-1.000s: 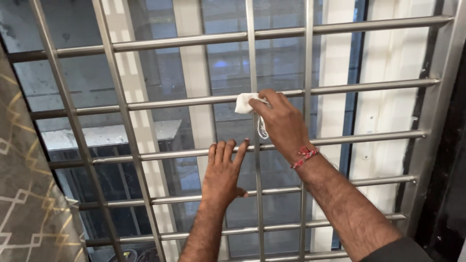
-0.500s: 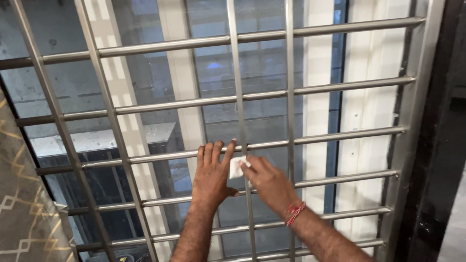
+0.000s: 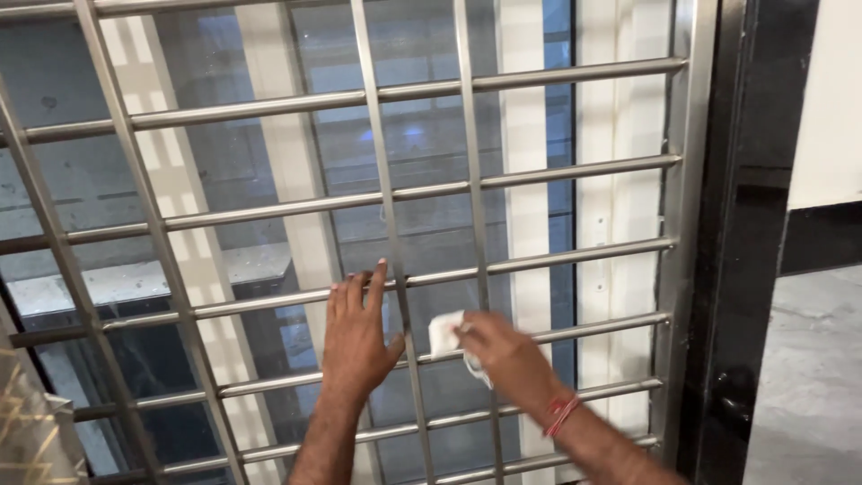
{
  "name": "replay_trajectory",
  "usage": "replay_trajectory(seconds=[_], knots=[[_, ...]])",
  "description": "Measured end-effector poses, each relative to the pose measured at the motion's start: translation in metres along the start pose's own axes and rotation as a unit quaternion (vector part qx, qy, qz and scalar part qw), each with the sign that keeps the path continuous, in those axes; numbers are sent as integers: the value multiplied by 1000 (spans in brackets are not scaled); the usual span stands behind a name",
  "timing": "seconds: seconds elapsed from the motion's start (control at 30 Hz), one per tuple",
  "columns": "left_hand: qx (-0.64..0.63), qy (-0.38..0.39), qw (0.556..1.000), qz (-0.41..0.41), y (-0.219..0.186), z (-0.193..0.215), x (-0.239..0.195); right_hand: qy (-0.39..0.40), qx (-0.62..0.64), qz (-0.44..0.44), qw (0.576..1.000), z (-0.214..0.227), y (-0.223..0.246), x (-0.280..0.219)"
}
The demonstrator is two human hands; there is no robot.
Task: The person wipes the horizontal bars of a metal security gate with a white cloth. They systematically clean each bar, moving from one side to the other and working their way down the gate.
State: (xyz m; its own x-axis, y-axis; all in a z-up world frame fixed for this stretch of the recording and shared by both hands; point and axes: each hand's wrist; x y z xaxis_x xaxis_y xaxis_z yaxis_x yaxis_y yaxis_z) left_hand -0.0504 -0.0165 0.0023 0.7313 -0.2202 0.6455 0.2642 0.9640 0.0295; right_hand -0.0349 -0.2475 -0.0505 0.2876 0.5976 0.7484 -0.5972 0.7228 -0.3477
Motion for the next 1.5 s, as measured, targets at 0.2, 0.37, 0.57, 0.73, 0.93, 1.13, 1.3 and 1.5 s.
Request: replay_trajectory(seconds=[0.2, 0.37, 0.57, 0.73, 0.93, 1.13, 1.3, 1.5], knots=[[2, -108, 990, -91, -56, -19, 30, -91, 27, -112, 989, 80, -52, 53], [17, -63, 990, -125, -70, -38, 50, -123, 20, -113, 986, 89, -74, 96], [1, -73, 990, -124, -67, -42, 49, -116, 15, -110, 987, 51, -76, 92], [-34, -98, 986, -133, -66, -54, 52, -101, -28, -89, 990, 22, -66, 50], [-82, -138, 978, -132, -77, -48, 49, -66, 25, -65, 995, -8, -54, -4], [-83, -155, 981, -86, -93, -48, 54, -42, 53, -48, 997, 16, -77, -30], [-77, -126, 986, -74, -102, -50, 72, -150, 125, -146, 970, 63, -122, 7], [-74, -143, 983, -93, -94, -56, 82, -144, 104, -123, 976, 67, -153, 49]])
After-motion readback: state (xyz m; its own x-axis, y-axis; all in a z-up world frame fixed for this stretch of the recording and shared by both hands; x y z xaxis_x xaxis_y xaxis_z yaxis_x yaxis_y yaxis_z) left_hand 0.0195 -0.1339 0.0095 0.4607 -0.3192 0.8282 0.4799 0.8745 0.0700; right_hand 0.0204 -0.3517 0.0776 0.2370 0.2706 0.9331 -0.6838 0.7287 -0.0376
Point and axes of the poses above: each hand's wrist, its own x-axis towards the middle knuckle, its own z-axis out of the back of the hand, y = z × x, and after that the axes turned 12 degrees about y, right-handed
